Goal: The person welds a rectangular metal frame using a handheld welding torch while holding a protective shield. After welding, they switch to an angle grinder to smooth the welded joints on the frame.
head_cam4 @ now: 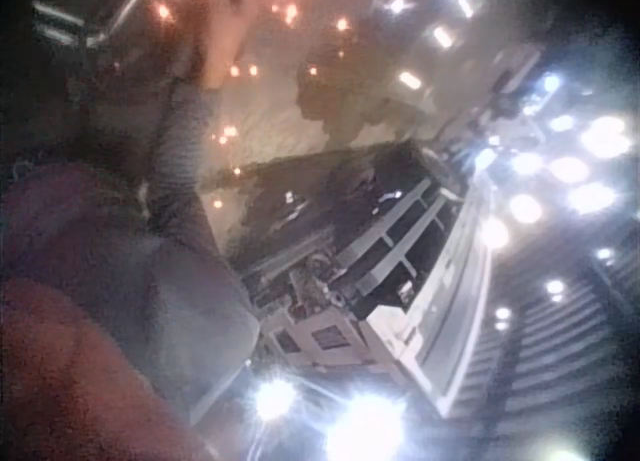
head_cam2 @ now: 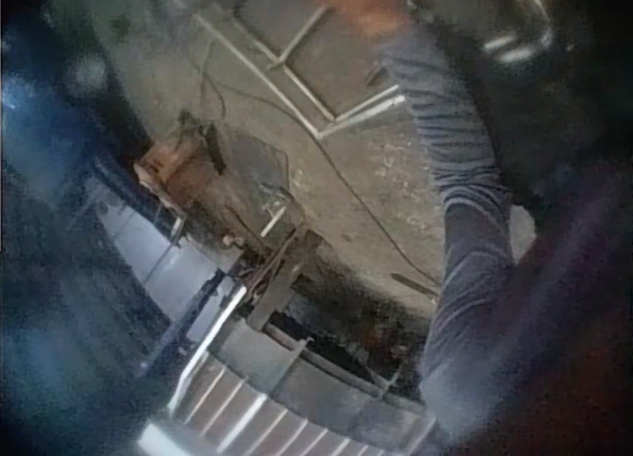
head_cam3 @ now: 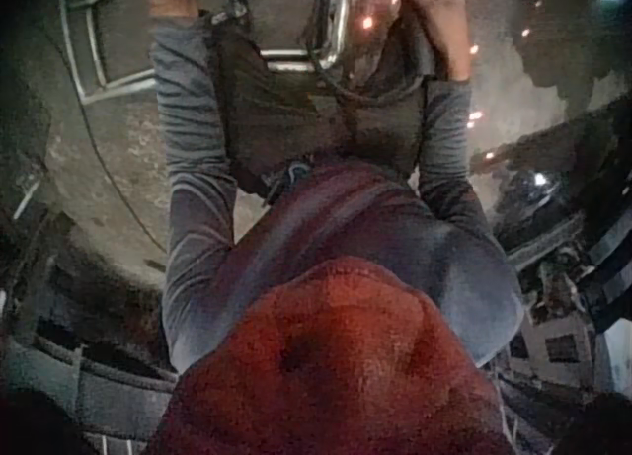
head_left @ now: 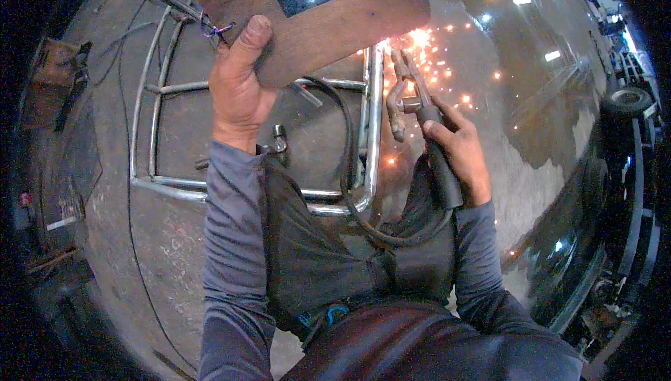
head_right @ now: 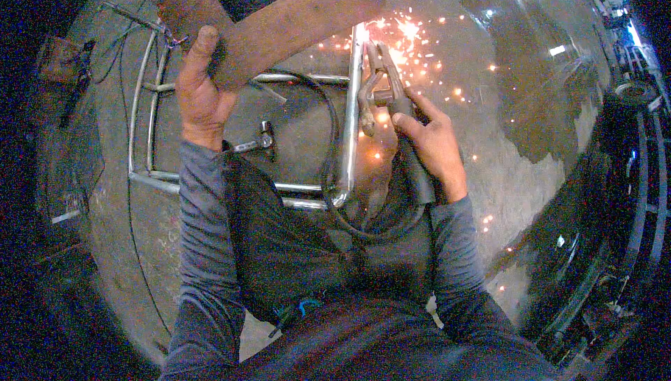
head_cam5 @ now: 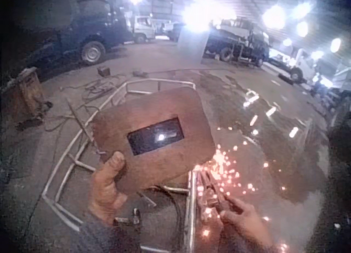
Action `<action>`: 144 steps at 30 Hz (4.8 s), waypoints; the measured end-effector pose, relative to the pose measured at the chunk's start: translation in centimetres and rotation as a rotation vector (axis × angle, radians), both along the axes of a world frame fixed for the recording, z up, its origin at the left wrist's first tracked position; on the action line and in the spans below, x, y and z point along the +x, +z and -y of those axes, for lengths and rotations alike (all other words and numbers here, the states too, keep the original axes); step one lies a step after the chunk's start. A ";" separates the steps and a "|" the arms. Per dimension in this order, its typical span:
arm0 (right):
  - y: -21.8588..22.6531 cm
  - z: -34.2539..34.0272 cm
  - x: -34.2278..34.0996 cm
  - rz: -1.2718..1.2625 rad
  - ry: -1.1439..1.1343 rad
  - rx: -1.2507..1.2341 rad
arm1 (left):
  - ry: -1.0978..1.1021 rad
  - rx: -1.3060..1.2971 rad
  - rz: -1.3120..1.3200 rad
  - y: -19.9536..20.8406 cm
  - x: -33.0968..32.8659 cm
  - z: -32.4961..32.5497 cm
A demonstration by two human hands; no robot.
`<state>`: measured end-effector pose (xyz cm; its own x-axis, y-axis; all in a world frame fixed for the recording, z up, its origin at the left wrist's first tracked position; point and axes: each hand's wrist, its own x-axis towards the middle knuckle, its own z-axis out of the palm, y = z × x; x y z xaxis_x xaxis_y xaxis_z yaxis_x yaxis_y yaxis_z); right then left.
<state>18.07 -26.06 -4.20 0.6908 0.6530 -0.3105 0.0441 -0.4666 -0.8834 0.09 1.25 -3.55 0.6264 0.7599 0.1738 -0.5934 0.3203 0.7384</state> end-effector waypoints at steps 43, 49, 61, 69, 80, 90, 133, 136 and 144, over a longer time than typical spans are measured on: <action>-0.8 -0.3 0.5 -0.100 -0.018 -0.092 | -0.383 0.216 -0.281 2.3 -0.3 3.0; -0.9 -0.3 0.5 -0.063 -0.005 -0.097 | -0.429 0.174 -0.277 2.2 -0.3 2.9; -0.9 -0.2 0.3 -0.069 -0.027 -0.071 | -0.319 0.222 -0.337 1.9 -0.6 3.1; -1.7 0.0 0.3 0.119 0.008 -0.045 | -0.095 0.036 -0.129 0.4 0.0 1.4; -1.3 -0.1 0.3 0.110 0.010 -0.088 | -0.077 0.067 -0.059 0.4 -0.2 0.6; -1.1 -0.3 0.2 0.084 0.021 -0.154 | -0.436 0.207 -0.284 2.6 -0.1 3.5; 2.4 5.6 -4.6 0.035 0.110 -0.109 | 0.072 -0.113 -0.177 0.4 -0.7 3.5; 2.3 5.7 -4.4 0.017 0.112 -0.098 | 0.125 -0.109 -0.207 0.6 -0.5 3.5; 2.0 5.7 -4.5 0.094 0.113 -0.135 | 0.003 -0.073 -0.174 0.8 -1.1 3.2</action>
